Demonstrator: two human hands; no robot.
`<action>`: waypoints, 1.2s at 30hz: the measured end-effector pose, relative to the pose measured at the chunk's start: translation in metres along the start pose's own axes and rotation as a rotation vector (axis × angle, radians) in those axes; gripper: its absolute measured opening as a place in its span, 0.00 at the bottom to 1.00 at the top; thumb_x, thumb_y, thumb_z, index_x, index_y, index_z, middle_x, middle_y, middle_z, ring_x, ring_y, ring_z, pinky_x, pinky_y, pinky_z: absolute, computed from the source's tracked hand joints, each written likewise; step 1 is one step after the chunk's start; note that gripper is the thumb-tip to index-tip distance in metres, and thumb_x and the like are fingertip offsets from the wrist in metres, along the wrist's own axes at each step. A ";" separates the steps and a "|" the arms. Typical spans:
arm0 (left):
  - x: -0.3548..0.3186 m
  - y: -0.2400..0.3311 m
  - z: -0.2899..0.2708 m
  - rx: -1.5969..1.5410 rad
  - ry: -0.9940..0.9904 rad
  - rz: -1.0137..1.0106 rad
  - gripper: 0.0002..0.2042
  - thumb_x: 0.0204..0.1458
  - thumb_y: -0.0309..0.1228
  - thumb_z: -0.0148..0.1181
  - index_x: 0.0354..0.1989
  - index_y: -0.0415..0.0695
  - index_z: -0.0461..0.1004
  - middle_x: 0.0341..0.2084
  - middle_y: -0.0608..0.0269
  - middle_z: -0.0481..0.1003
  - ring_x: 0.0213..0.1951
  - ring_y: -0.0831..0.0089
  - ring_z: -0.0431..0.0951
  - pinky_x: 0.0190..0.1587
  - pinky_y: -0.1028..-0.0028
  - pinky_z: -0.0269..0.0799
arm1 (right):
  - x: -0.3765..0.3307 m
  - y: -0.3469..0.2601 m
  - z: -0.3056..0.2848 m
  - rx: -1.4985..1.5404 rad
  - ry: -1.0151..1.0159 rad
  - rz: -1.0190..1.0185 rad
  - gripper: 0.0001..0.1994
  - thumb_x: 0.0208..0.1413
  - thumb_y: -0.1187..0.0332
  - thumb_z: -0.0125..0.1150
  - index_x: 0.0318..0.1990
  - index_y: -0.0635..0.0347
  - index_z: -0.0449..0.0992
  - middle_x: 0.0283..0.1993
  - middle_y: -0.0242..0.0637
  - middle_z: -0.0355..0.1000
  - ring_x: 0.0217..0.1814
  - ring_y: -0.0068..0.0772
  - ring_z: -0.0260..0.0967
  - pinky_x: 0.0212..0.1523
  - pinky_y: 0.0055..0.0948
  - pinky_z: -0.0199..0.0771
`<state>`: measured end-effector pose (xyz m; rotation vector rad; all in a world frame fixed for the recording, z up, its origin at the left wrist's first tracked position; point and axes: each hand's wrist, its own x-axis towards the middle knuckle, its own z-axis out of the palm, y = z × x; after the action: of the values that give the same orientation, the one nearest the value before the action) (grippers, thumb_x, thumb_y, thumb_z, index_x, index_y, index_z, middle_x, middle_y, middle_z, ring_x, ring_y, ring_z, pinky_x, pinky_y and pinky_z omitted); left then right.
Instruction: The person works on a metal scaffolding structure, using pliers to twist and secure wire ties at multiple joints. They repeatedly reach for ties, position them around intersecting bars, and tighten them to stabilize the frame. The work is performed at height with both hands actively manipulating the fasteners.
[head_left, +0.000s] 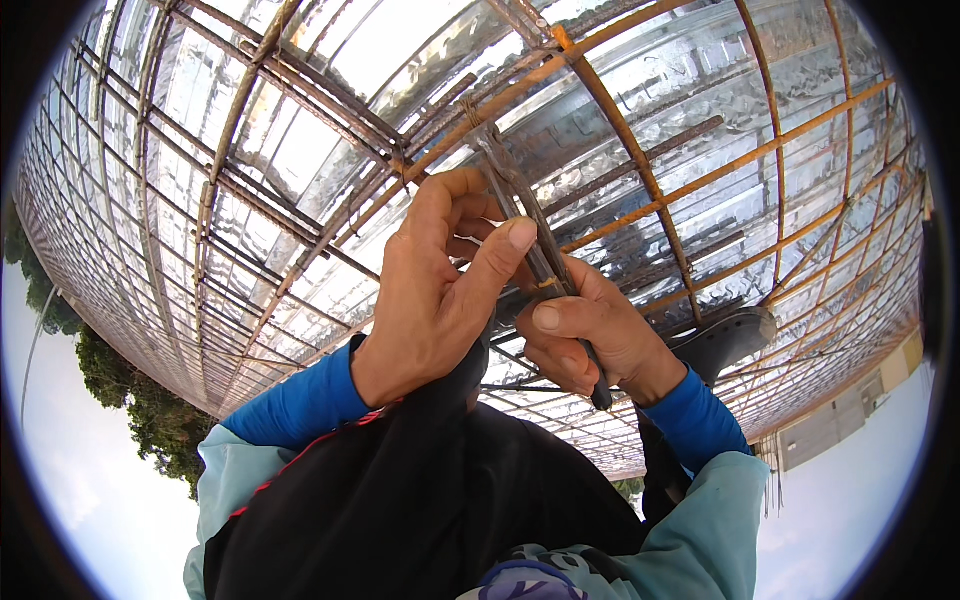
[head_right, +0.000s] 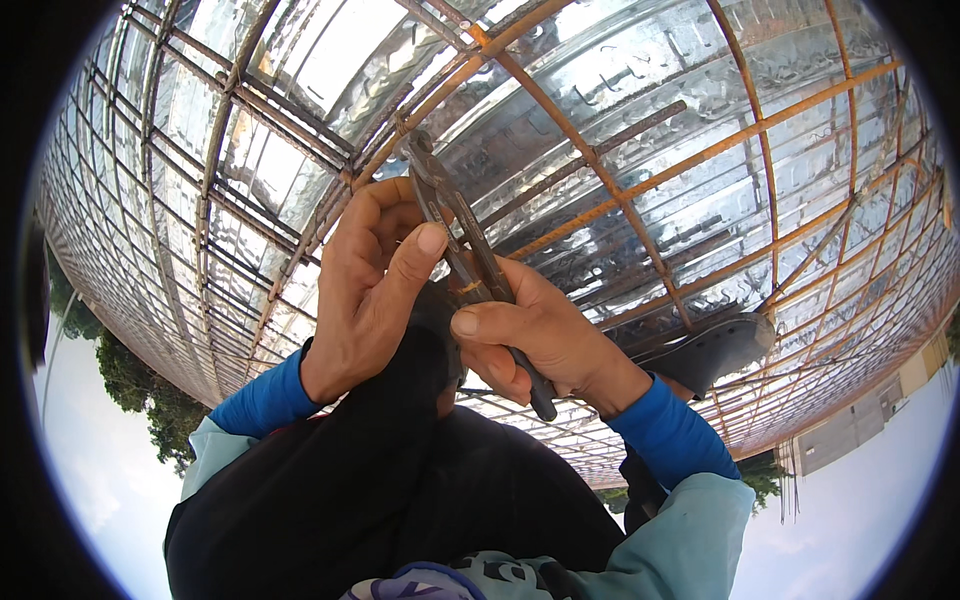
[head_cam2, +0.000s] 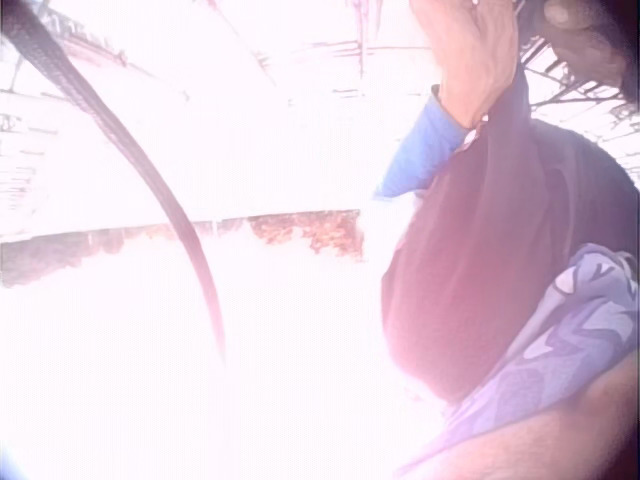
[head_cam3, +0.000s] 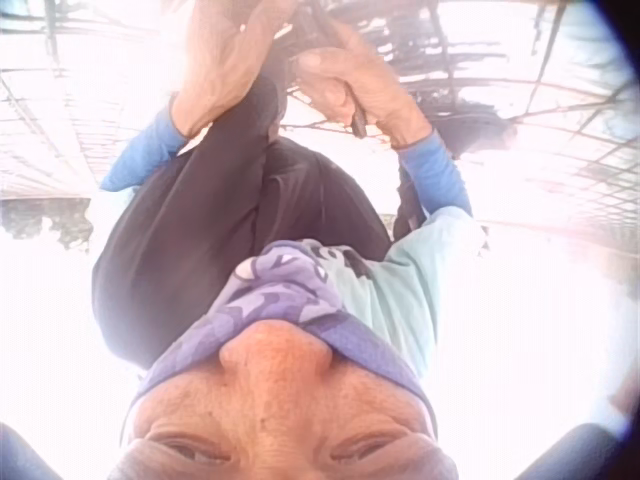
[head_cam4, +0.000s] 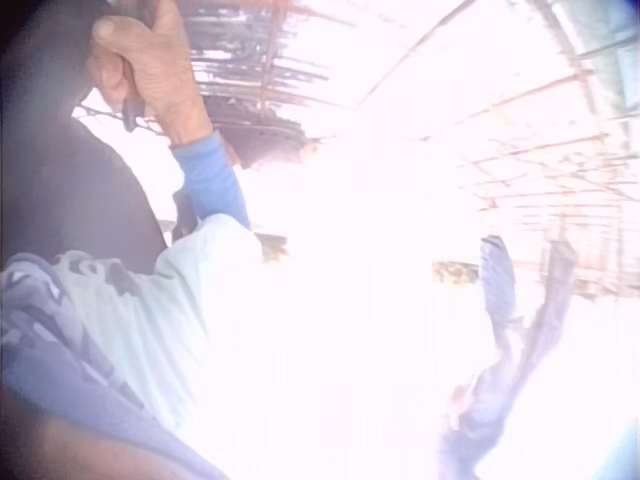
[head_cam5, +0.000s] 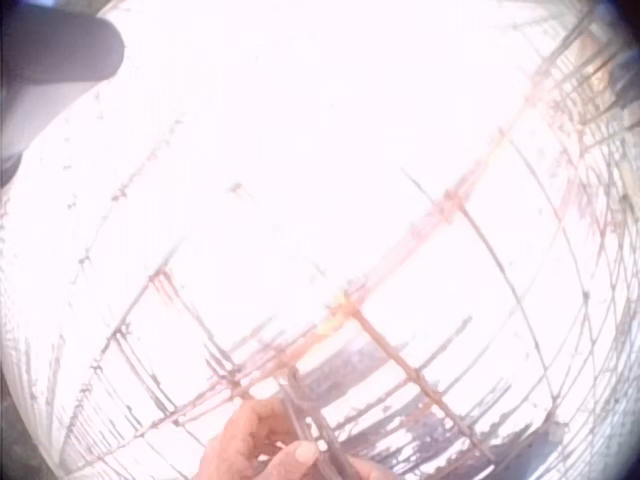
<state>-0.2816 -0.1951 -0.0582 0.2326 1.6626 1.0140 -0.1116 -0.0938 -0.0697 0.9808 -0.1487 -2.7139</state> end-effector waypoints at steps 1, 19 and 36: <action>0.004 -0.002 0.001 -0.089 -0.051 -0.062 0.22 0.68 0.38 0.65 0.61 0.34 0.69 0.43 0.53 0.80 0.47 0.66 0.82 0.45 0.69 0.80 | 0.000 0.001 -0.001 0.050 -0.010 0.011 0.14 0.69 0.65 0.63 0.52 0.61 0.66 0.16 0.30 0.64 0.11 0.18 0.62 0.09 0.18 0.58; 0.037 -0.021 0.054 -0.274 0.151 -0.079 0.16 0.73 0.44 0.54 0.39 0.44 0.68 0.21 0.65 0.72 0.23 0.74 0.79 0.25 0.75 0.72 | -0.010 0.013 0.008 -1.274 0.588 -0.291 0.15 0.73 0.65 0.58 0.51 0.72 0.68 0.31 0.62 0.75 0.35 0.69 0.77 0.33 0.52 0.73; 0.045 -0.020 0.041 -0.489 -0.298 -0.197 0.29 0.75 0.56 0.45 0.47 0.38 0.80 0.35 0.58 0.84 0.35 0.72 0.86 0.39 0.74 0.81 | -0.030 -0.167 0.028 -1.162 0.217 0.484 0.26 0.74 0.49 0.58 0.33 0.65 0.76 0.17 0.26 0.65 0.12 0.18 0.63 0.11 0.21 0.65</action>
<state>-0.2553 -0.1587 -0.1046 -0.1013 1.1067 1.1391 -0.1407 0.0757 -0.0603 0.6897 0.9702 -1.7258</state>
